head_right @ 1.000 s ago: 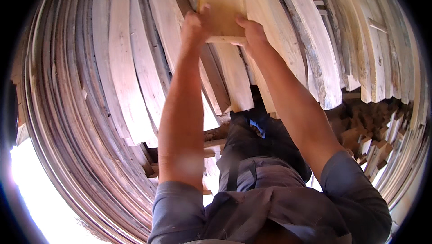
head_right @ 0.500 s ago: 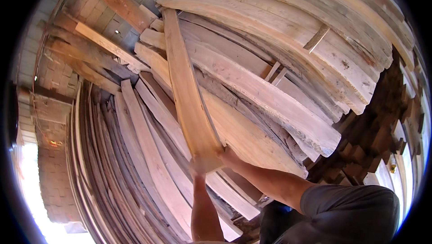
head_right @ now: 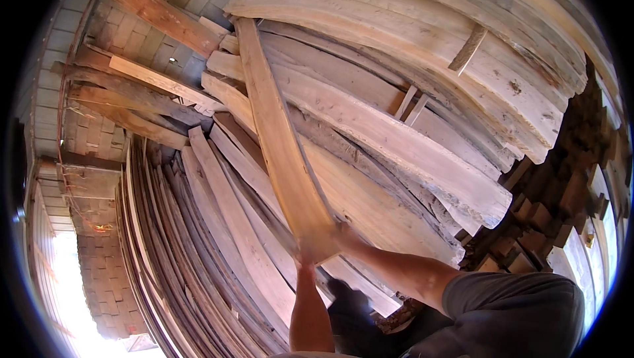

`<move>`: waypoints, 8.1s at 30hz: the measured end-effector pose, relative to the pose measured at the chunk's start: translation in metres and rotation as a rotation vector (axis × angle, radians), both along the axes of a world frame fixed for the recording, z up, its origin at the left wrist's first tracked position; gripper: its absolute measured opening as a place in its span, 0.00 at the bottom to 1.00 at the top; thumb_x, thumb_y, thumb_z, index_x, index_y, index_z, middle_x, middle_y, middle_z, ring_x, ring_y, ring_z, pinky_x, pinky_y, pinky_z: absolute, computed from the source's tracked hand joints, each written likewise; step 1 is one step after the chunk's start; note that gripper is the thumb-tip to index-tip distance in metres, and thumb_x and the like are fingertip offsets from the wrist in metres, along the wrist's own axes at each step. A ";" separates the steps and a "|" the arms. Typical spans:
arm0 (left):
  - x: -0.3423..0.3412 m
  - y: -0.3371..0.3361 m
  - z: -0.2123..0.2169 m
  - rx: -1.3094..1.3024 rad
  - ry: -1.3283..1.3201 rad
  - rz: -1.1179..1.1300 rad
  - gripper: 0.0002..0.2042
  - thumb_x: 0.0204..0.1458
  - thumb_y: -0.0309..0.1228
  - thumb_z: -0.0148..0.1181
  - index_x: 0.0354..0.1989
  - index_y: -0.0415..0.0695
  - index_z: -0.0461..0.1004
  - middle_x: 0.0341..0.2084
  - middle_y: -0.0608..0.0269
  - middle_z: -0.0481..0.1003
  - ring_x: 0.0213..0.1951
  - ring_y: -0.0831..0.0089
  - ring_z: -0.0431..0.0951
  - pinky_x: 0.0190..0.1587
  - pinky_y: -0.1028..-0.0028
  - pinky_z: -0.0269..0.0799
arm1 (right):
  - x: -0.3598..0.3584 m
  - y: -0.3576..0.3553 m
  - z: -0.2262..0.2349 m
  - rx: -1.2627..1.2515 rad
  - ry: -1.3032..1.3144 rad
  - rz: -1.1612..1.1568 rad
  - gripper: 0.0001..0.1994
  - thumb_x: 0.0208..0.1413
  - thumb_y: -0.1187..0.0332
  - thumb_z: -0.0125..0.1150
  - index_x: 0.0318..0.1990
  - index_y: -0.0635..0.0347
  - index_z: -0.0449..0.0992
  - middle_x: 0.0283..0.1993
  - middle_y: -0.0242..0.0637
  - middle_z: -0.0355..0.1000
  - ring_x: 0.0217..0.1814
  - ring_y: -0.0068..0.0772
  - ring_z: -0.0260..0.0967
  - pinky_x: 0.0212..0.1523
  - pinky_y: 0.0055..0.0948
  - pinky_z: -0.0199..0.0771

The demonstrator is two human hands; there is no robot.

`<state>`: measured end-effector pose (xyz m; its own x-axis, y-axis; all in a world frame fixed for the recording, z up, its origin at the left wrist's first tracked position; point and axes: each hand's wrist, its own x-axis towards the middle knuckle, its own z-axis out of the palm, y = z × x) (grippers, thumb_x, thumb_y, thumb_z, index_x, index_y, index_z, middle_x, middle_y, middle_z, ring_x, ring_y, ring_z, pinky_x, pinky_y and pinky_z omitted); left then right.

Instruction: The person repeatedly lifts wooden planks from a large vertical stack and places them onto a lower pile. The person handles the planks one at a time, lifting them from the top of the stack and moving them to a different location.

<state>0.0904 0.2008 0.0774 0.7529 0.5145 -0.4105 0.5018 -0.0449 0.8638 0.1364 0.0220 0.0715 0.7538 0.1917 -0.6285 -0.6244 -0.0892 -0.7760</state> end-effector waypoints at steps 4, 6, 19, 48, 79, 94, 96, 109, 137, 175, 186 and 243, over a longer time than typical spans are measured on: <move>-0.001 -0.005 0.023 -0.084 0.143 0.061 0.31 0.61 0.52 0.49 0.59 0.33 0.68 0.50 0.51 0.74 0.51 0.61 0.72 0.55 0.65 0.67 | -0.003 0.002 -0.014 -0.049 -0.079 0.056 0.28 0.49 0.54 0.67 0.51 0.68 0.73 0.44 0.46 0.76 0.46 0.40 0.73 0.48 0.38 0.69; 0.003 -0.005 0.030 -0.142 0.110 0.068 0.33 0.60 0.53 0.52 0.61 0.34 0.66 0.52 0.52 0.73 0.53 0.60 0.71 0.57 0.64 0.66 | 0.000 0.005 -0.019 -0.048 -0.126 0.017 0.27 0.48 0.56 0.68 0.50 0.68 0.74 0.44 0.45 0.76 0.46 0.39 0.73 0.49 0.37 0.69; 0.024 0.001 0.090 -0.753 -0.010 -0.060 0.29 0.46 0.32 0.70 0.56 0.32 0.68 0.47 0.53 0.75 0.46 0.61 0.77 0.49 0.65 0.73 | 0.021 -0.012 0.034 0.555 0.215 -0.044 0.30 0.47 0.62 0.69 0.58 0.67 0.71 0.52 0.43 0.75 0.53 0.38 0.73 0.56 0.37 0.71; -0.079 -0.263 0.074 -1.157 0.229 -0.335 0.22 0.57 0.39 0.60 0.55 0.39 0.70 0.47 0.54 0.76 0.50 0.60 0.76 0.52 0.62 0.73 | -0.276 -0.424 0.156 0.087 0.354 -0.101 0.35 0.37 0.68 0.71 0.60 0.60 0.71 0.52 0.38 0.74 0.53 0.40 0.70 0.57 0.43 0.68; 0.151 -0.221 0.056 -1.601 -0.146 -0.031 0.27 0.62 0.50 0.47 0.55 0.35 0.69 0.49 0.53 0.74 0.49 0.61 0.75 0.52 0.60 0.73 | -0.394 -0.389 0.089 0.169 0.318 -1.470 0.30 0.64 0.46 0.43 0.58 0.65 0.66 0.53 0.55 0.71 0.53 0.57 0.71 0.54 0.55 0.72; 0.160 -0.285 -0.026 -1.308 -0.089 0.026 0.29 0.64 0.51 0.40 0.60 0.38 0.65 0.53 0.50 0.72 0.52 0.57 0.73 0.54 0.58 0.71 | -0.404 -0.393 0.098 0.046 0.382 -1.462 0.31 0.63 0.45 0.43 0.59 0.65 0.64 0.53 0.57 0.71 0.49 0.60 0.71 0.49 0.56 0.73; 0.146 -0.277 -0.020 -1.246 -0.064 0.028 0.29 0.64 0.51 0.40 0.60 0.38 0.64 0.53 0.50 0.72 0.52 0.57 0.73 0.54 0.58 0.71 | -0.404 -0.394 0.097 0.053 0.386 -1.444 0.31 0.63 0.45 0.44 0.60 0.65 0.64 0.53 0.57 0.70 0.49 0.60 0.71 0.49 0.56 0.73; 0.013 -0.268 0.019 -0.929 0.137 -0.022 0.28 0.64 0.49 0.41 0.63 0.40 0.62 0.52 0.50 0.72 0.51 0.56 0.73 0.53 0.57 0.71 | -0.414 -0.403 0.085 0.201 0.392 -1.329 0.32 0.63 0.44 0.44 0.61 0.64 0.62 0.53 0.58 0.70 0.45 0.63 0.72 0.44 0.57 0.75; 0.093 -0.192 -0.010 -0.518 -0.238 0.343 0.26 0.58 0.35 0.55 0.62 0.38 0.58 0.44 0.51 0.73 0.48 0.56 0.73 0.49 0.65 0.72 | -0.440 -0.556 -0.014 -0.267 0.641 -0.723 0.35 0.57 0.38 0.52 0.60 0.55 0.58 0.47 0.58 0.70 0.34 0.57 0.74 0.29 0.47 0.76; -0.177 -0.006 0.064 0.939 0.533 -0.275 0.30 0.52 0.46 0.57 0.63 0.46 0.66 0.66 0.45 0.57 0.63 0.42 0.61 0.61 0.47 0.60 | -0.277 -0.460 -0.122 -0.301 0.693 -1.623 0.10 0.50 0.63 0.60 0.35 0.58 0.74 0.34 0.40 0.72 0.30 0.39 0.73 0.30 0.41 0.77; -0.163 0.013 0.043 0.987 0.497 -0.408 0.30 0.54 0.47 0.54 0.63 0.43 0.66 0.63 0.45 0.61 0.61 0.41 0.63 0.61 0.49 0.61 | -0.186 -0.416 -0.063 -0.202 0.590 -1.709 0.16 0.49 0.63 0.64 0.44 0.60 0.76 0.40 0.44 0.73 0.36 0.43 0.75 0.31 0.45 0.81; -0.234 -0.050 0.078 0.678 0.648 0.041 0.33 0.50 0.44 0.56 0.64 0.40 0.62 0.58 0.38 0.65 0.57 0.41 0.67 0.59 0.51 0.63 | -0.089 -0.425 -0.087 -1.122 -0.304 0.307 0.29 0.64 0.59 0.45 0.72 0.37 0.50 0.77 0.44 0.40 0.77 0.59 0.38 0.69 0.60 0.52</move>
<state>-0.1439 0.1512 0.1549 0.4583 0.8184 -0.3467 0.8882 -0.4081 0.2110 0.0476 -0.4033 -0.0151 0.9189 -0.1509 -0.3644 -0.2635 -0.9223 -0.2825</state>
